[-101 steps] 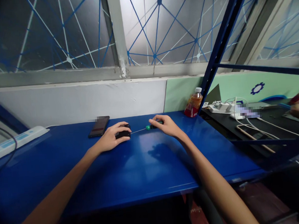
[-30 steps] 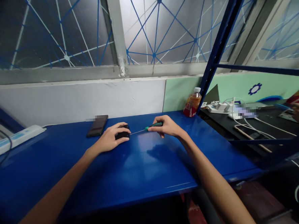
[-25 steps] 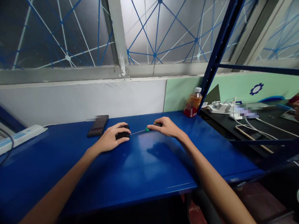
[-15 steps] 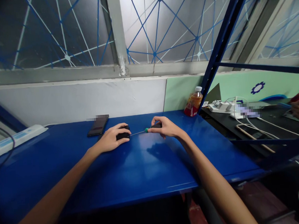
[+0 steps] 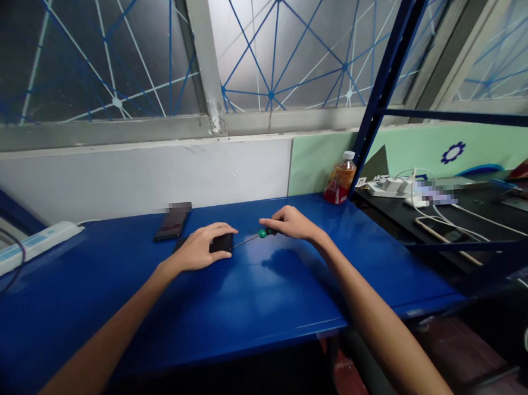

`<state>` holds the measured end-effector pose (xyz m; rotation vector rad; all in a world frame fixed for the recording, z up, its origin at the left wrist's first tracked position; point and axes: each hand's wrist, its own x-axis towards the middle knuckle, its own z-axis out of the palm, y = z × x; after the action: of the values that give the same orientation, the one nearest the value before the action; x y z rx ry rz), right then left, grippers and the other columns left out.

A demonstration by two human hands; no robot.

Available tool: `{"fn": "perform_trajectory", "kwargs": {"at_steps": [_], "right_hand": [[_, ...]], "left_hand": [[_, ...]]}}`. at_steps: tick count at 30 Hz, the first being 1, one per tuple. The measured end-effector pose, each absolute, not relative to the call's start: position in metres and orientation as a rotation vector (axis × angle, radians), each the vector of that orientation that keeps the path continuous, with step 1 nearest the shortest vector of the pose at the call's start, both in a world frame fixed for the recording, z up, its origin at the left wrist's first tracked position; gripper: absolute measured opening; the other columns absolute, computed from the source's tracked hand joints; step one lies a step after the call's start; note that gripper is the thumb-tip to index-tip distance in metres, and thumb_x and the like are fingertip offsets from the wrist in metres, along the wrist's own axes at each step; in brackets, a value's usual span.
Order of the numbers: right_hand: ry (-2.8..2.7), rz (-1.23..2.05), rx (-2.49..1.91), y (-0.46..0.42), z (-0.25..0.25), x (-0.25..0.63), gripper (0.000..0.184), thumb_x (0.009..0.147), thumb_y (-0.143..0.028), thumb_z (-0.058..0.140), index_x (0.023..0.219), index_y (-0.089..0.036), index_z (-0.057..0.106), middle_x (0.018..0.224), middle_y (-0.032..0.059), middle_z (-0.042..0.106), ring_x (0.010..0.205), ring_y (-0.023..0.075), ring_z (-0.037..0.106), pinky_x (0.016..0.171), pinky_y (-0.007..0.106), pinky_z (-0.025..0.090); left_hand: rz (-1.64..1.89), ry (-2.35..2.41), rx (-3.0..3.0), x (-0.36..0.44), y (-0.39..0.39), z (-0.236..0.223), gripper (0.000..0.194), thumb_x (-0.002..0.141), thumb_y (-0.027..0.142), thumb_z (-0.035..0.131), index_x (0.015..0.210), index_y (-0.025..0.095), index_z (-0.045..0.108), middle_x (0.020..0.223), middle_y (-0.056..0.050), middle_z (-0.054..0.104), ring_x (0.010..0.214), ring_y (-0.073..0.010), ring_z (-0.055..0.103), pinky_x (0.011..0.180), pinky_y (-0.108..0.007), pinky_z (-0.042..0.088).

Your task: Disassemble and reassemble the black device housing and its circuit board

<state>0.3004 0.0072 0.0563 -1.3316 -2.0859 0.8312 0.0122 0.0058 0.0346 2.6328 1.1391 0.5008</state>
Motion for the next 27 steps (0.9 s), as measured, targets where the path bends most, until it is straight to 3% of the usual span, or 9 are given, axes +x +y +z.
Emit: {"fn": "perform_trajectory", "kwargs": {"at_steps": [3,6,15,27], "right_hand": [[-2.065,0.722,-1.378,0.013,0.053,0.307,0.061,0.081,-0.068,0.049,0.057,-0.014,0.062,0.047,-0.0037,0.036,0.045,0.0074,0.027,0.044,0.024,0.022],[-2.039,0.593,-1.418,0.018,0.048,0.311,0.061,0.081,-0.069,0.047,0.051,-0.016,0.052,0.046,-0.0041,0.033,0.045,0.0075,0.028,0.045,0.025,0.021],[-2.069,0.574,-1.438,0.021,0.037,0.302,0.060,0.083,-0.068,0.044,0.054,-0.017,0.051,0.045,-0.0040,0.034,0.043,0.0085,0.033,0.046,0.025,0.023],[-2.047,0.604,-1.425,0.021,0.035,0.300,0.061,0.083,-0.070,0.045,0.056,-0.016,0.057,0.043,-0.0043,0.036,0.041,0.0085,0.034,0.045,0.024,0.025]], "left_hand": [[0.471,1.122,2.595,0.013,0.007,0.031,0.080,0.074,0.044,0.073,0.144,0.035,0.036,0.139,-0.007,0.053,0.125,-0.0322,0.050,0.099,-0.046,0.042],[0.432,1.124,2.577,0.013,0.008,0.031,0.091,0.070,0.043,0.076,0.148,0.034,0.030,0.133,-0.007,0.058,0.122,-0.0326,0.053,0.094,-0.043,0.045],[0.359,1.130,2.649,0.013,0.007,0.028,0.082,0.077,0.056,0.066,0.147,0.032,0.032,0.143,-0.010,0.049,0.128,-0.0335,0.047,0.100,-0.046,0.041],[0.380,1.150,2.672,0.016,0.005,0.025,0.077,0.079,0.064,0.059,0.144,0.029,0.038,0.136,-0.011,0.052,0.120,-0.0317,0.052,0.097,-0.044,0.042]]}}
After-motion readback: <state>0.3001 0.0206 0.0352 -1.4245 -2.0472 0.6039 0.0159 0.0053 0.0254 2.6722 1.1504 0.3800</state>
